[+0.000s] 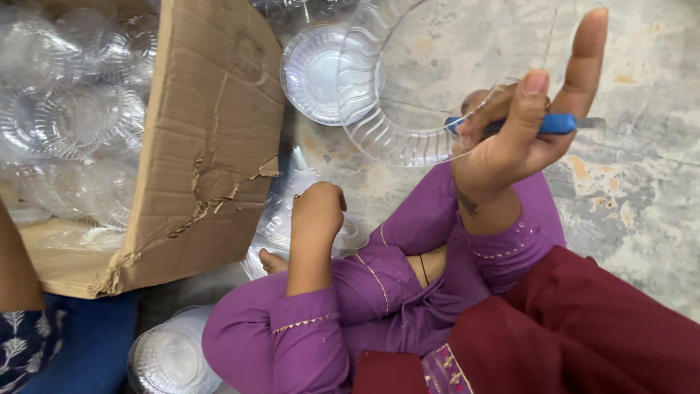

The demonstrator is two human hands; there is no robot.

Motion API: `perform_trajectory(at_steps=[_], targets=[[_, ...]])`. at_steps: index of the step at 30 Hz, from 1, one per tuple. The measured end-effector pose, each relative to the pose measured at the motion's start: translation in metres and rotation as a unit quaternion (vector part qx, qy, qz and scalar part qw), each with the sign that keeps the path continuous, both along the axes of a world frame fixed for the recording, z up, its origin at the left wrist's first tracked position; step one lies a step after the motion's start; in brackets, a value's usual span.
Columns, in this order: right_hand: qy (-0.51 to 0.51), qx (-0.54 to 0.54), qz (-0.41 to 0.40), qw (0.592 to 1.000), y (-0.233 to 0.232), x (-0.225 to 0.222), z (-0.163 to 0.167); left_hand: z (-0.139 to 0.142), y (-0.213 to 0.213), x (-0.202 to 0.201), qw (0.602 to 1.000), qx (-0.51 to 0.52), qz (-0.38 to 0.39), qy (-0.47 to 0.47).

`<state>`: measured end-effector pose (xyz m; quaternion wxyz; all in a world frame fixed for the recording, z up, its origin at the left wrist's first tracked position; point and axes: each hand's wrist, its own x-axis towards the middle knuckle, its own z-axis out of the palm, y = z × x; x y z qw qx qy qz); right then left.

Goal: The person sits on the floor and marks clear plastic plates with a blue pen. They pick up plates from a stack, draw on the surface, and place them back down. Cardboard boxes and stacks of plates are visible nearby.

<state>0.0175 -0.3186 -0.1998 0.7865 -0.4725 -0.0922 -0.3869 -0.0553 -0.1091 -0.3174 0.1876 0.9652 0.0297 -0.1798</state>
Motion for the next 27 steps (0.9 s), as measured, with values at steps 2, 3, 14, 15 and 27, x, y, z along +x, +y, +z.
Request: perform_trajectory(at_steps=[2, 3, 14, 15, 27], targets=[[-0.002, 0.006, 0.006, 1.0, -0.003, -0.002, -0.008, -0.002, -0.001, 0.002, 1.0, 0.01, 0.001, 0.016], [-0.003, 0.007, 0.006, 1.0, -0.005, -0.001, -0.011, -0.003, -0.002, 0.003, 1.0, 0.014, -0.003, 0.012], [0.067, -0.023, 0.083, 0.994, 0.006, 0.001, -0.029, 0.077, -0.002, 0.002, 0.879, -0.446, 0.102, -0.134], [0.076, -0.026, 0.104, 0.991, 0.012, -0.001, -0.031, 0.083, -0.003, 0.0, 0.842, -0.51, 0.086, -0.152], [0.377, -0.123, 0.56, 0.728, 0.026, 0.031, -0.05, 0.101, 0.047, -0.018, 0.626, -0.631, 0.28, -0.361]])
